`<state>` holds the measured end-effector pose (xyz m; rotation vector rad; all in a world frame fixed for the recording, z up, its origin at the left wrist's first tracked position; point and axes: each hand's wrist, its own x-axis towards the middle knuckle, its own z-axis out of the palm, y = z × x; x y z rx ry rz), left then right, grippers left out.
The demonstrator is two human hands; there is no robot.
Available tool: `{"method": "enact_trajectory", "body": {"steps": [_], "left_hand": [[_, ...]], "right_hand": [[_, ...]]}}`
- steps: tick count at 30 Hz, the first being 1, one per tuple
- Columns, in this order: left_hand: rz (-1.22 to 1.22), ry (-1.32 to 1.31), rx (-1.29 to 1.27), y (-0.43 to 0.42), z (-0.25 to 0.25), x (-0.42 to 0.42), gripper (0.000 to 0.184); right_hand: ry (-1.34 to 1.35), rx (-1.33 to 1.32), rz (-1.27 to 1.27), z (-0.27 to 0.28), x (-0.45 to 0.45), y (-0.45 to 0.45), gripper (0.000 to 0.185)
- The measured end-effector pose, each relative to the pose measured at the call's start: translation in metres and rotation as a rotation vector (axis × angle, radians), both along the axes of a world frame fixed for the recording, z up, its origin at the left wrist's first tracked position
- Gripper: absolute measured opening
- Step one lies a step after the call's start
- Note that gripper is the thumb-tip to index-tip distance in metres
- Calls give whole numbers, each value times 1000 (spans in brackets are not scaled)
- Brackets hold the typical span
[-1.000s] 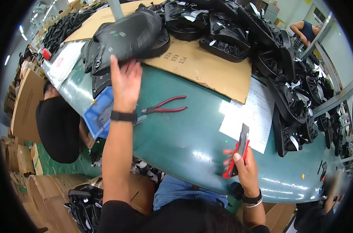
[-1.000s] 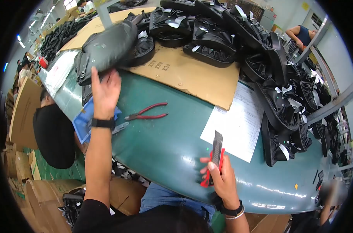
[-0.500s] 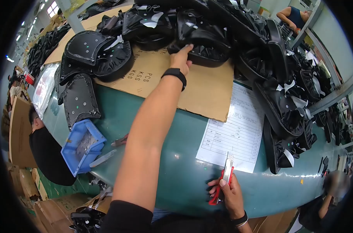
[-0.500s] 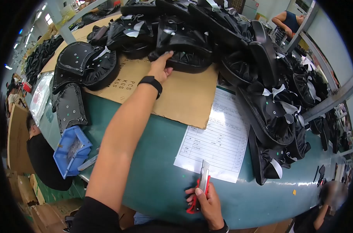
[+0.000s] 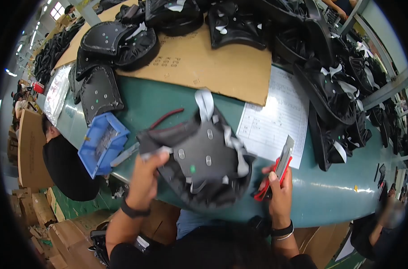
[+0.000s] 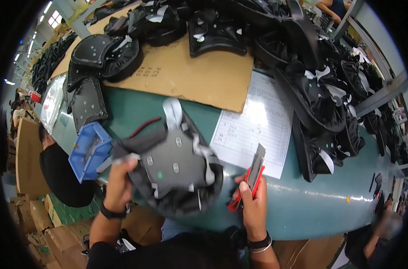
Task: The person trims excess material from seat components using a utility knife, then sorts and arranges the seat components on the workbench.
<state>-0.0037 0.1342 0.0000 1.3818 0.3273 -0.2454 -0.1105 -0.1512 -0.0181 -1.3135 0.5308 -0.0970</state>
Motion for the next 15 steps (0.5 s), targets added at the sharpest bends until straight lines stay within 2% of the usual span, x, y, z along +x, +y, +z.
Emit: {"method": "enact_trajectory", "body": {"steps": [2,4,5,6,8,9,10,11,12,13,14,15], "left_hand": [[-4,89,-58,0,-17,-51,42],[-221,215,191,6,-9,-93,39],[-568,393,427,19,0,-95,42],[-940,190,931,33,-4,-97,46],[-869,-271,1093,25,36,-93,48],[-1021,-163,1044,25,50,-89,37],[-937,-604,1025,14,56,-86,26],[-771,-883,859,-9,55,-78,22],[-729,-1056,749,-34,44,-68,32],[-778,-1105,785,-56,45,-60,39],[-781,-1104,772,-73,38,-57,39],[-804,-1107,833,-88,24,-54,39]], "right_hand": [[42,-141,36,5,-4,3,33],[131,-150,87,15,-14,2,30],[108,-215,128,11,-18,-2,29],[82,-277,174,10,-21,-6,28],[120,-253,201,13,-24,-7,26],[120,-369,272,15,-23,-6,28],[118,-485,346,17,-22,-5,29],[123,-489,353,18,-21,-6,29],[129,-509,368,20,-20,-8,30],[136,-531,378,22,-21,-11,32],[146,-536,374,26,-23,-13,32],[131,-648,393,31,-24,-16,31]]}}
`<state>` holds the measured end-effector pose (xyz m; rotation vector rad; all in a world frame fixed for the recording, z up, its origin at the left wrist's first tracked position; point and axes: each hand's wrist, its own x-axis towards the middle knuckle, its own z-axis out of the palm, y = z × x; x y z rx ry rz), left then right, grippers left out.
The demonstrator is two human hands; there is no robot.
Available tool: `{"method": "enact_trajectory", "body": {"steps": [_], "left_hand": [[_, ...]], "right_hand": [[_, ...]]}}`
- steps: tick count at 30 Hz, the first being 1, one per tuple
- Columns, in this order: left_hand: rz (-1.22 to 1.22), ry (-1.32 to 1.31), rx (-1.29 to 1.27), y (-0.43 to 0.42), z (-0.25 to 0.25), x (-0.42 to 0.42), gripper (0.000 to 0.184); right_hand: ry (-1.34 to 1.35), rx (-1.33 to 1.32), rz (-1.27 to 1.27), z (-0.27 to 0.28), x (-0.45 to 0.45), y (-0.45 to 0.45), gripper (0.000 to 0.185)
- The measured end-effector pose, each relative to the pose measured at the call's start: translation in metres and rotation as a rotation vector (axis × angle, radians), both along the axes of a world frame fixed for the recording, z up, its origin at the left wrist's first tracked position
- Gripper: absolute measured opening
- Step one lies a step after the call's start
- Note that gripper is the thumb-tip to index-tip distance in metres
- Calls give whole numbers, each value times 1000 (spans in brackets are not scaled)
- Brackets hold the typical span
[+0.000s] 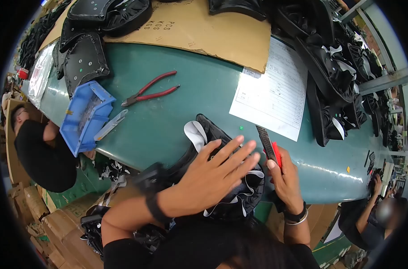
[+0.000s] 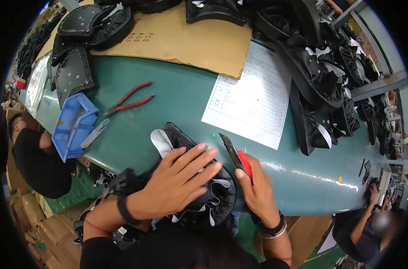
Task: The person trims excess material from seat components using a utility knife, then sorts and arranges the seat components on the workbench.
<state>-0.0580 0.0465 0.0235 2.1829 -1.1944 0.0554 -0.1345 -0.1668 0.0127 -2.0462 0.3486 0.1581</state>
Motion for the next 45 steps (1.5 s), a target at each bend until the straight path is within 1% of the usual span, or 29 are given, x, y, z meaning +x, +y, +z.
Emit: {"method": "enact_trajectory", "body": {"steps": [2,3,5,6,7,9,10,12,13,15,16,18,21,22,23,25,27,29,30,31,32,33,34,35,36,38,41,43,45], "left_hand": [[10,-18,55,-7,-21,2,39],[-4,-39,23,-6,-29,3,35],[-17,-43,-1,-1,-40,-2,32],[2,-41,-66,1,-43,-5,28],[17,-44,-131,2,-45,-5,24],[41,-24,-147,0,-41,-6,22],[64,-7,-166,-1,-39,-7,21],[74,-4,-189,-2,-38,-6,21],[79,-7,-213,-3,-38,-5,21],[94,35,-183,-1,-35,-5,19],[107,73,-154,0,-34,-5,18],[117,78,-171,-1,-32,-2,17],[167,108,-160,-2,-32,-1,15],[185,102,-177,-1,-32,0,15],[203,92,-195,-1,-32,1,15],[215,101,-228,-1,-30,3,15],[333,138,-325,1,-27,6,14],[261,81,-387,-3,-19,7,13],[102,297,-476,-3,-22,6,12],[-54,510,-556,-2,-24,6,11],[-142,545,-486,-4,-24,8,13],[-158,572,-314,-2,-24,10,7],[-152,493,-216,-4,-20,12,4],[-146,416,-121,-8,-16,12,8],[-138,410,-122,-11,-14,11,8],[-89,55,87,-18,-15,9,20],[-143,76,41,-20,-20,22,21],[-122,136,14,-25,-23,25,23],[-46,421,-111,-26,-26,30,22]], "right_hand": [[-90,-181,79,1,-2,-10,36],[-83,-181,81,2,2,-13,36],[-298,-409,285,10,7,-16,42],[-290,-467,383,12,10,-20,49],[-289,-465,385,17,16,-18,49],[-254,-499,523,29,28,-8,54],[-249,-499,524,33,34,-6,54],[-175,-665,730,38,44,0,51],[-171,-662,729,41,47,1,51],[-109,-671,793,46,48,2,61],[-93,-675,785,49,41,1,61],[72,-690,774,57,18,-5,63],[168,-722,717,59,-26,-13,63],[99,-694,670,57,-39,-14,63],[108,-695,660,55,-54,-11,63],[145,-640,522,53,-83,-3,63],[156,-651,470,51,-98,11,62],[165,-645,361,47,-104,21,61],[154,-719,370,44,-99,19,61],[145,-714,368,42,-91,14,61],[43,-741,414,40,-79,7,60],[-62,-770,464,38,-67,3,60],[-4,-740,464,40,-58,1,59],[-19,-743,474,39,-50,-2,59],[-6,-680,501,40,-43,-6,59],[43,-588,535,41,-30,-10,58],[39,-481,562,38,-18,-17,58],[45,-512,544,35,-28,-11,58],[54,-542,535,30,-46,-2,59]]}}
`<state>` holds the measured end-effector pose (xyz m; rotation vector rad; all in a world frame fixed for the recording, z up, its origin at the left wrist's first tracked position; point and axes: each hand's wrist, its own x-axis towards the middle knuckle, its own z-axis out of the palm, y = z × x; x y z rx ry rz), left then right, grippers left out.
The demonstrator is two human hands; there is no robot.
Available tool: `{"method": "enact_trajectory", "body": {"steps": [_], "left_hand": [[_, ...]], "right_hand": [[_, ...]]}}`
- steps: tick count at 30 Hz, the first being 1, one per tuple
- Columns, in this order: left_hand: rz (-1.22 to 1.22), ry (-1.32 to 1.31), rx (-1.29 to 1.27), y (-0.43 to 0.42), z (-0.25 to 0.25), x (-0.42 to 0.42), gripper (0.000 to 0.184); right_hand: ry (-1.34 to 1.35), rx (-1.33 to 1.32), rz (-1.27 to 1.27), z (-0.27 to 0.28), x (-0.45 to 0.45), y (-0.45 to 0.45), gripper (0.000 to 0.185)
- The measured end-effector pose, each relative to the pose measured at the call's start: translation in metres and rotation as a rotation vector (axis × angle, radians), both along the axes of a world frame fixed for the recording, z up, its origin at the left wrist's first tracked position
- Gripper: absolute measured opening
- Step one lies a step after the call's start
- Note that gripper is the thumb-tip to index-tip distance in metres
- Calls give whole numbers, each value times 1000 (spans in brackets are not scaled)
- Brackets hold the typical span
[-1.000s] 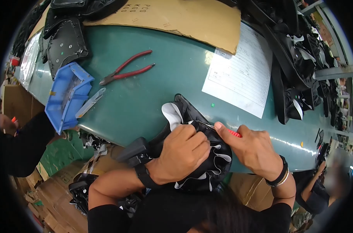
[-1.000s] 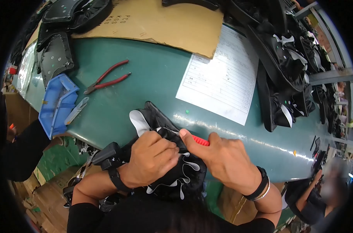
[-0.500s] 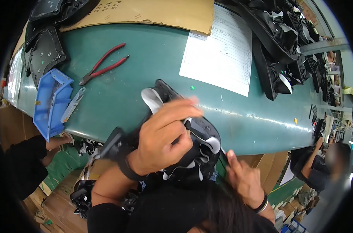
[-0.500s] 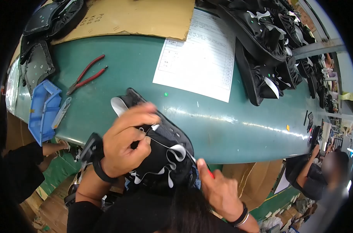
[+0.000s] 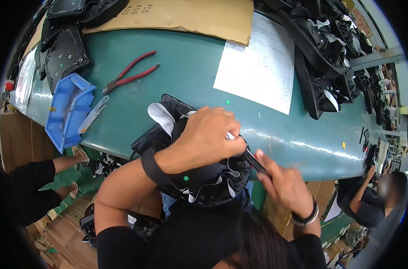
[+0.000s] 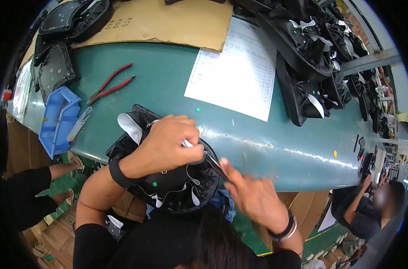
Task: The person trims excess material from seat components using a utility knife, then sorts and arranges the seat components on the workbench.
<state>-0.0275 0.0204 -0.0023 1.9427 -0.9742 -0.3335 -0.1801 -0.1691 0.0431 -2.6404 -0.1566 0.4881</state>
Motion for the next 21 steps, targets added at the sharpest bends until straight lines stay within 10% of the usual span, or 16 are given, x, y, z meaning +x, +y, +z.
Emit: {"method": "enact_trajectory", "body": {"steps": [2,3,5,9,11,14,21], "left_hand": [[-33,288,-77,9,14,14,26],[1,718,-264,13,22,21,28],[53,1176,-450,21,20,29,34],[57,1144,-688,14,24,20,33],[-64,833,-283,25,26,35,26],[-126,-371,279,19,25,19,22],[-34,133,37,9,13,45,23]], "right_hand": [[-264,83,-51,-3,-23,8,60],[133,-14,-182,19,-34,20,60],[64,79,-277,14,-52,32,59],[-223,-33,-200,-3,-29,25,57],[-207,-35,-155,-6,-2,11,56],[-161,-31,-86,-4,37,3,54],[-55,1,-161,-1,20,20,57]]}}
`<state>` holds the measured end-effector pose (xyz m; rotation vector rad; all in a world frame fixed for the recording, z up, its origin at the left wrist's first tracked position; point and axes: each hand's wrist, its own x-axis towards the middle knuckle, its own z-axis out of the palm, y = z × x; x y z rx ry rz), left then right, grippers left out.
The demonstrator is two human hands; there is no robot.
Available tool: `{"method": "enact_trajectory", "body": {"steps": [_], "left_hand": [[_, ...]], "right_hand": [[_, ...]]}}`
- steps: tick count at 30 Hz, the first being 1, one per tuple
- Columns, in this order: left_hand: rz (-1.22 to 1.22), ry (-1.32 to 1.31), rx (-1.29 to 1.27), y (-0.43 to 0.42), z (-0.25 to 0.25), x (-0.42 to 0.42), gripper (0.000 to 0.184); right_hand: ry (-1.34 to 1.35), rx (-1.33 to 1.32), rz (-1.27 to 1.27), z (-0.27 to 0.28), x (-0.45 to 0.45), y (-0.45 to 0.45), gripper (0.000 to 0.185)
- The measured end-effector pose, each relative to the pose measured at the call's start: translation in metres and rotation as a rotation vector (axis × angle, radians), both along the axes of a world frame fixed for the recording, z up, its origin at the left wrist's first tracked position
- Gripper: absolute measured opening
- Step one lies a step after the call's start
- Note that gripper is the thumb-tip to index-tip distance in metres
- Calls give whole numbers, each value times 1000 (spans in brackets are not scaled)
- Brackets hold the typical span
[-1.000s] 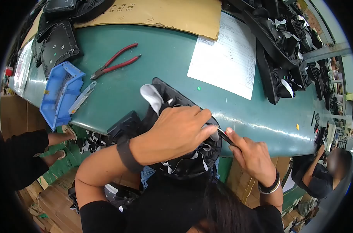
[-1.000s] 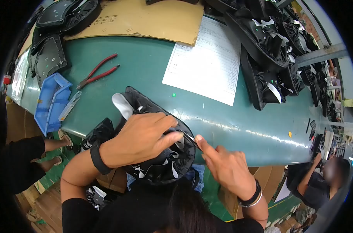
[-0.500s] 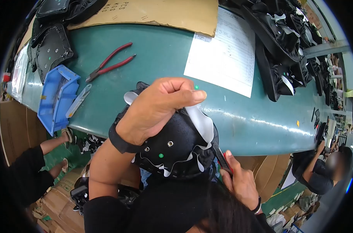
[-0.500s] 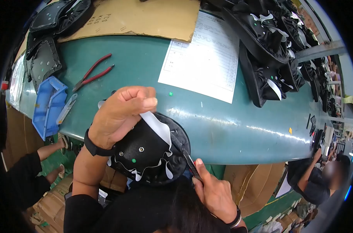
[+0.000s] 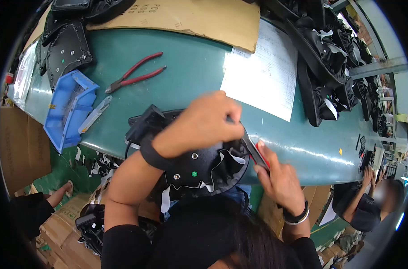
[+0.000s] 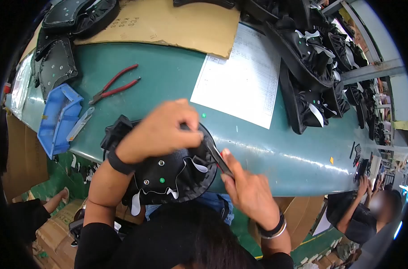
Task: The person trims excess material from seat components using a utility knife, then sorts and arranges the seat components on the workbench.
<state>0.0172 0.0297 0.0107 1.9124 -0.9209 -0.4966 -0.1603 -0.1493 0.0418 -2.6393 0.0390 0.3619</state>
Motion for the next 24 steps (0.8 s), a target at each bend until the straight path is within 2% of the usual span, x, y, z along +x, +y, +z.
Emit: {"method": "enact_trajectory", "body": {"steps": [1,2,3,5,6,7,9,10,11,13,15,17,19,21,22,24], "left_hand": [[-21,305,-91,6,8,6,24],[35,486,-175,11,13,5,26],[35,489,-175,15,12,6,26],[154,896,-968,20,9,6,22],[118,910,-992,18,12,0,16],[119,912,-992,15,12,-1,16],[-12,17,-275,10,14,-1,16],[52,-231,22,8,22,-9,18],[57,-236,23,9,19,-16,18],[-91,-590,143,8,0,-26,23],[-75,-540,118,1,-14,-20,25],[91,-123,-59,-1,-19,-12,26],[138,649,-213,11,3,2,30],[337,926,-584,13,-1,6,29],[338,927,-581,16,-2,6,29],[217,506,-502,24,-2,7,27]], "right_hand": [[12,-1,-2,-1,-12,4,57],[-16,53,-43,-3,-22,7,58],[-47,108,-86,-3,-31,11,59],[-11,150,-139,-2,-39,19,58],[-43,97,-114,-1,-38,21,57],[-74,44,-91,0,-39,21,57],[-111,25,-47,-2,-24,9,53],[-48,9,-35,4,-15,5,52],[13,-7,-21,8,-7,2,51],[-48,-50,25,5,2,-2,51],[-9,-111,22,9,7,6,54],[-94,-57,3,-5,-13,22,55],[-167,19,-2,-9,-34,35,56],[-24,106,-158,-6,-49,46,57],[-34,45,-132,-5,-46,46,55],[-78,15,-66,-8,-28,34,54]]}}
